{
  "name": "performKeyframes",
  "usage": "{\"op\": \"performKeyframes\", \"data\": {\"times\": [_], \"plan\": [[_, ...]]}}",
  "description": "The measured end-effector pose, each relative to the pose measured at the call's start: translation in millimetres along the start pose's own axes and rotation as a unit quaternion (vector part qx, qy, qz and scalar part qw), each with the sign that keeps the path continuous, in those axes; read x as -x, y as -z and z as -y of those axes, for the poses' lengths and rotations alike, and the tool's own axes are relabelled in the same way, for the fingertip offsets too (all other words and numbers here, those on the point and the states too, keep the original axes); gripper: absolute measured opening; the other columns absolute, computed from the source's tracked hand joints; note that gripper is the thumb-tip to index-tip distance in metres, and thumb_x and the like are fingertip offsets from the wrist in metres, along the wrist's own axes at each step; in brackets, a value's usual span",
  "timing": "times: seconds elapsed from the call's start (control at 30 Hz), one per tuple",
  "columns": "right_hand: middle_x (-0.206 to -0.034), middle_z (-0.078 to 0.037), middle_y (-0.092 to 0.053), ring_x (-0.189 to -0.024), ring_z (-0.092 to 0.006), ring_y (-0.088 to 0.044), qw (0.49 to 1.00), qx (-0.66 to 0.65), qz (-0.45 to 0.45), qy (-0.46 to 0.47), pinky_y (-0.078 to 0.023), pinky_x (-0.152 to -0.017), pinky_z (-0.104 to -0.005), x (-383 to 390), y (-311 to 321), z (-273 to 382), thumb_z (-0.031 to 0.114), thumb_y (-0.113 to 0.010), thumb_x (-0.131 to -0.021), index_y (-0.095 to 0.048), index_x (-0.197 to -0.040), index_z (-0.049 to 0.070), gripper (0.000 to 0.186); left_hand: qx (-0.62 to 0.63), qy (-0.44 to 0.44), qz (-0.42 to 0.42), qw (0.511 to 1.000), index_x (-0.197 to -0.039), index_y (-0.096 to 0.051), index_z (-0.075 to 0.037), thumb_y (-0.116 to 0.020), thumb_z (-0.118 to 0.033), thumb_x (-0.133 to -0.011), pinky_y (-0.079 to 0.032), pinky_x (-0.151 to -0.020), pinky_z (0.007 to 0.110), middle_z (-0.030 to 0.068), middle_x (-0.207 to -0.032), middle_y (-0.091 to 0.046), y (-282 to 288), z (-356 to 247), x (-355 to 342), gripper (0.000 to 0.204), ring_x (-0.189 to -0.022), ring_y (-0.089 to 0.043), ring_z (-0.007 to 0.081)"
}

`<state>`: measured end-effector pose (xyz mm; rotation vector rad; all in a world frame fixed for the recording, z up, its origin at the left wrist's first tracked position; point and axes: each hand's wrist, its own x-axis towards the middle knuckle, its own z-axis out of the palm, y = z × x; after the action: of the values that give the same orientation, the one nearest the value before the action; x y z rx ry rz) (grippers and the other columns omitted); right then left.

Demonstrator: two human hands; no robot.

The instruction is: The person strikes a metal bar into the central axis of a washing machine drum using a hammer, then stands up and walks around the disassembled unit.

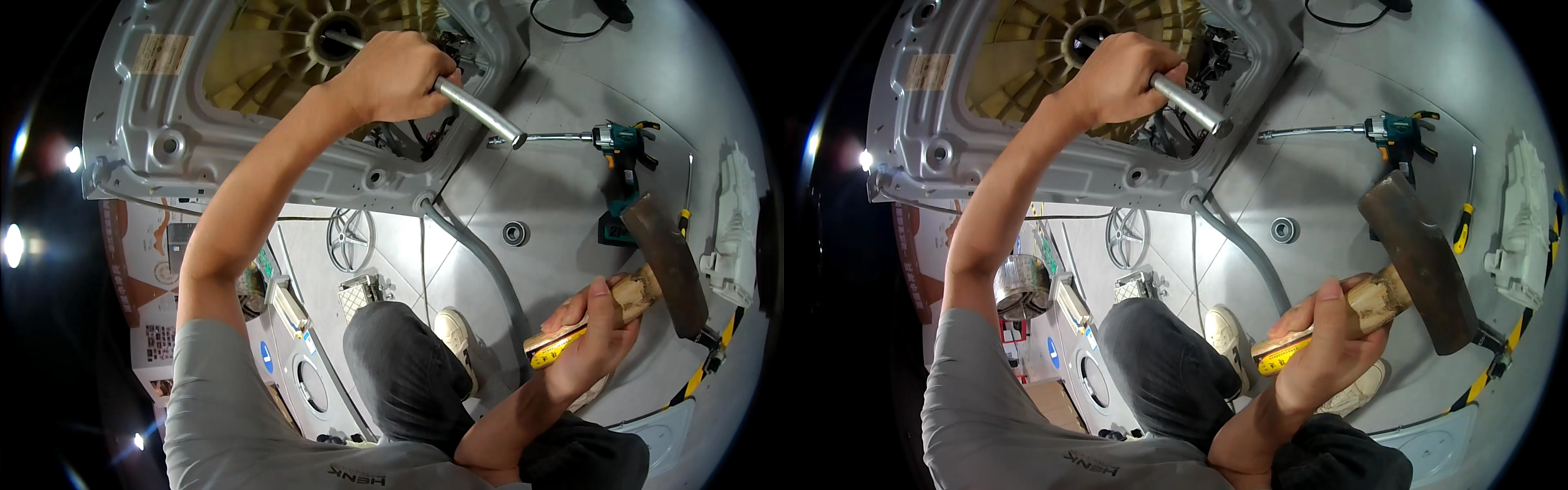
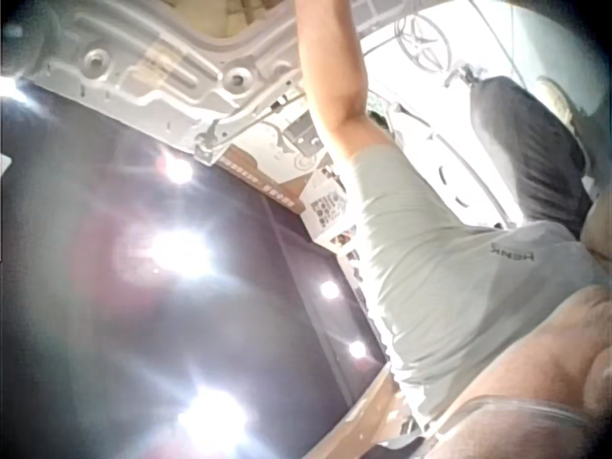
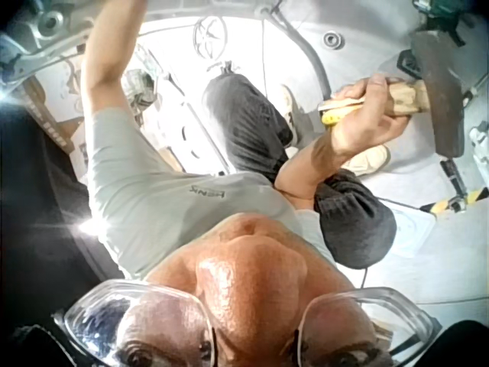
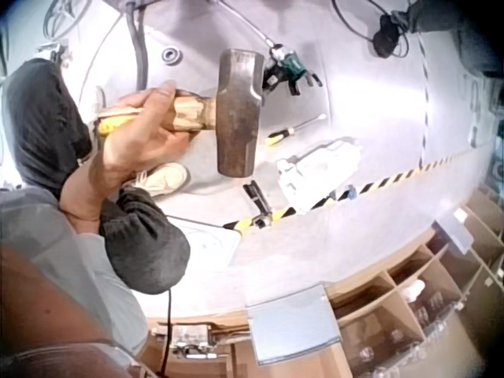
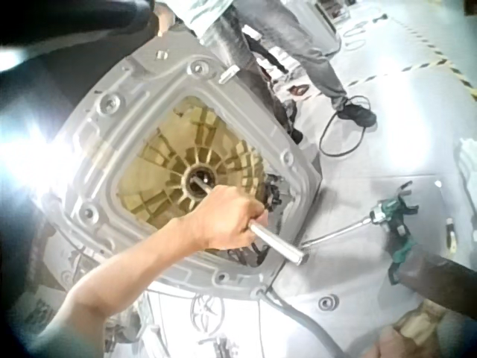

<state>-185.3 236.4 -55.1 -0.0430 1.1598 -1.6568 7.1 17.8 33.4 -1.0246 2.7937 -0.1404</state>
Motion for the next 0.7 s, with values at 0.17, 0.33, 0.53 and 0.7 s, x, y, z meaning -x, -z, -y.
{"op": "performKeyframes", "data": {"times": [0.17,0.33,0.53,0.7], "plan": [[-0.053,-0.004,-0.048,-0.036,-0.0087,-0.041,1.0,0.0,0.004,-0.003,-0.041,-0.036,-0.0238,1,1,-1,0.006,-0.059,-0.081,-0.047,-0.096,-0.001,0.02,-0.001,-0.002,0.01,1.0,-0.062,-0.056,-0.005,-0.054,-0.013,-0.059,-0.04,-0.055,0.043,0.0121,-0.06,-0.053,-3,-2,1,0.009,-0.059,-0.051,0.0345],[-0.054,-0.005,-0.048,-0.036,-0.009,-0.041,1.0,-0.001,0.015,-0.01,-0.042,-0.037,-0.0239,2,1,-4,0.006,-0.059,-0.081,-0.045,-0.095,0.0,0.02,0.023,-0.008,0.015,1.0,-0.062,-0.055,-0.006,-0.053,-0.015,-0.056,-0.039,-0.053,0.042,0.0111,-0.059,-0.052,-6,1,5,0.011,-0.058,-0.05,0.0337],[-0.055,-0.005,-0.048,-0.037,-0.0094,-0.041,1.0,-0.01,0.015,-0.022,-0.041,-0.036,-0.0248,1,-1,-8,0.003,-0.057,-0.082,-0.044,-0.094,0.0,0.018,0.037,-0.02,0.009,0.999,-0.061,-0.053,-0.006,-0.053,-0.015,-0.056,-0.039,-0.052,0.041,0.0102,-0.058,-0.052,-10,3,3,0.01,-0.057,-0.05,0.0329],[-0.055,-0.005,-0.048,-0.037,-0.0093,-0.041,0.999,-0.015,0.024,-0.026,-0.041,-0.036,-0.025,0,0,-11,0.002,-0.056,-0.082,-0.044,-0.094,0.0,0.017,0.027,-0.023,0.009,0.999,-0.062,-0.054,-0.007,-0.052,-0.014,-0.056,-0.04,-0.052,0.042,0.01,-0.059,-0.053,-12,8,3,0.01,-0.058,-0.051,0.0327]]}}
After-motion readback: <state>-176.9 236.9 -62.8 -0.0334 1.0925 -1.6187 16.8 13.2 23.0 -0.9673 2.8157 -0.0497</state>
